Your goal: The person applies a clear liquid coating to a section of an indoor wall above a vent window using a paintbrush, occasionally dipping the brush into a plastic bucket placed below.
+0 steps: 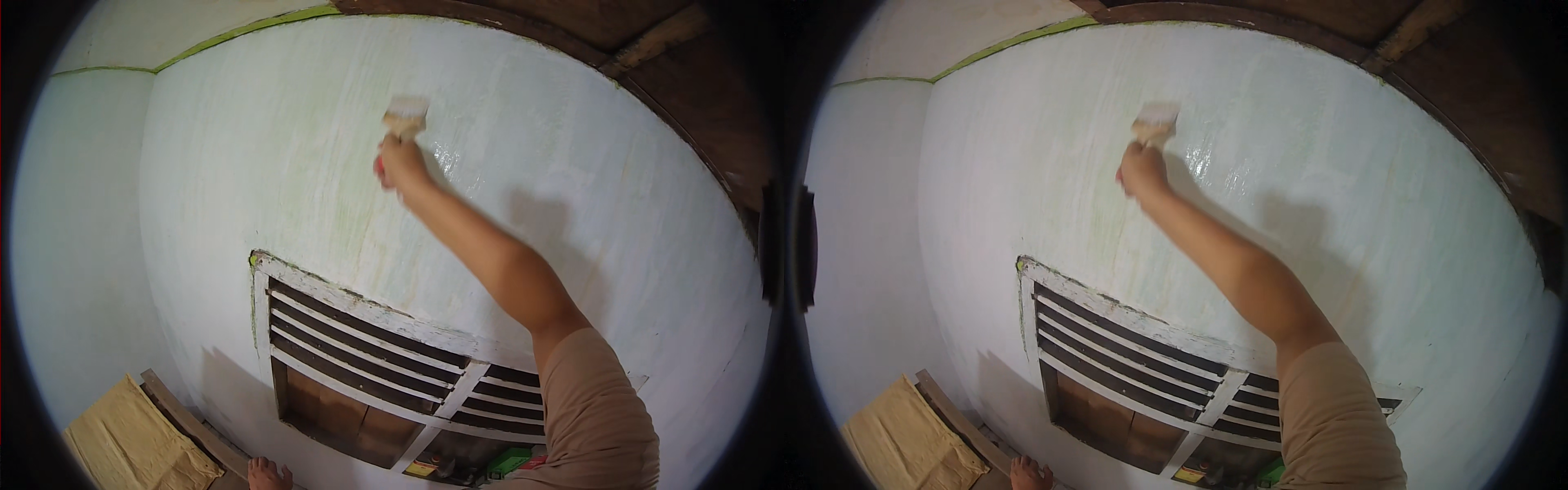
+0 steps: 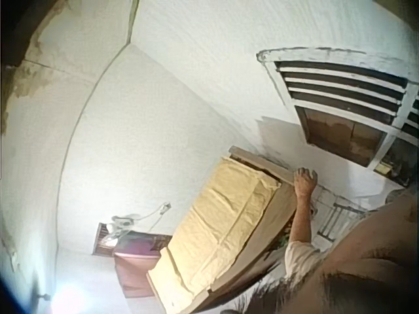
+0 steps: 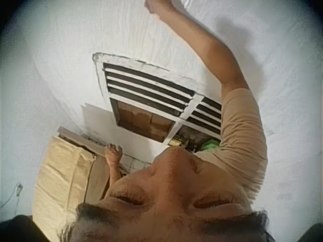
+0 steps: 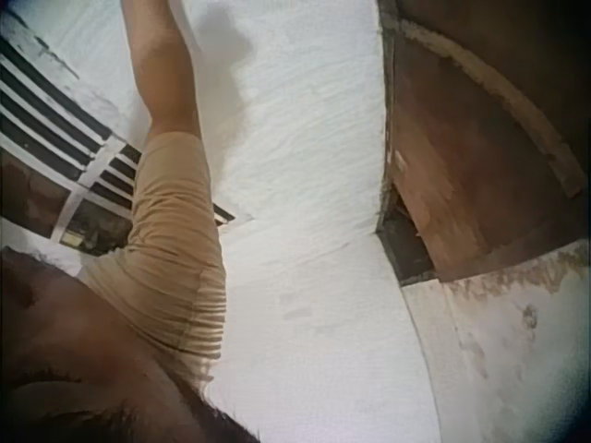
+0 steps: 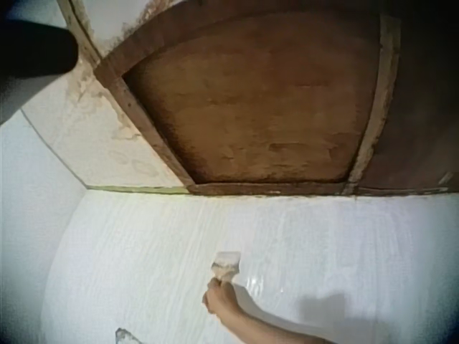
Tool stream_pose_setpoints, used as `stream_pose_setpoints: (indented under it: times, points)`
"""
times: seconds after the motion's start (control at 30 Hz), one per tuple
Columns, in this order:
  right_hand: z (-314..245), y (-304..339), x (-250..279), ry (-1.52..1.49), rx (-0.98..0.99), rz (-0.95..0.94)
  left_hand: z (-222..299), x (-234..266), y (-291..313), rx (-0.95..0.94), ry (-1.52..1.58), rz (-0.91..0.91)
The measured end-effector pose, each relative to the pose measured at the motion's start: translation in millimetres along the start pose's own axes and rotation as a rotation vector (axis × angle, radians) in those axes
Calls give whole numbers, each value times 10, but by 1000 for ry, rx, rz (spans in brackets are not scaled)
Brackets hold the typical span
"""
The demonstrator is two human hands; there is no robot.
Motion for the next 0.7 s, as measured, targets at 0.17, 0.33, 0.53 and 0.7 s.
stream_pose_setpoints:
  times: [0.17,0.33,0.53,0.7]
  points:
    - [-199,-156,271,293,369,165,165,60,-97,7,-62,-121]
    - [-906,-955,442,343,341,188,127,24,-68,9,-84,-53]
    - [-156,-216,120,135,97,150,33,13,-26,-37,-50,72]
    - [880,1019,-74,7,-123,-72,85,-13,-75,-84,-11,112]
Point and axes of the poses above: each hand's wrist, its own y-axis away from the middle knuckle, its own x-axis out of the back of the hand, z = x × y, the point moved 3 cm from there along -y, towards the middle knuckle, and after that the axes turned 7 degrees about x, right-handed, at the moved point
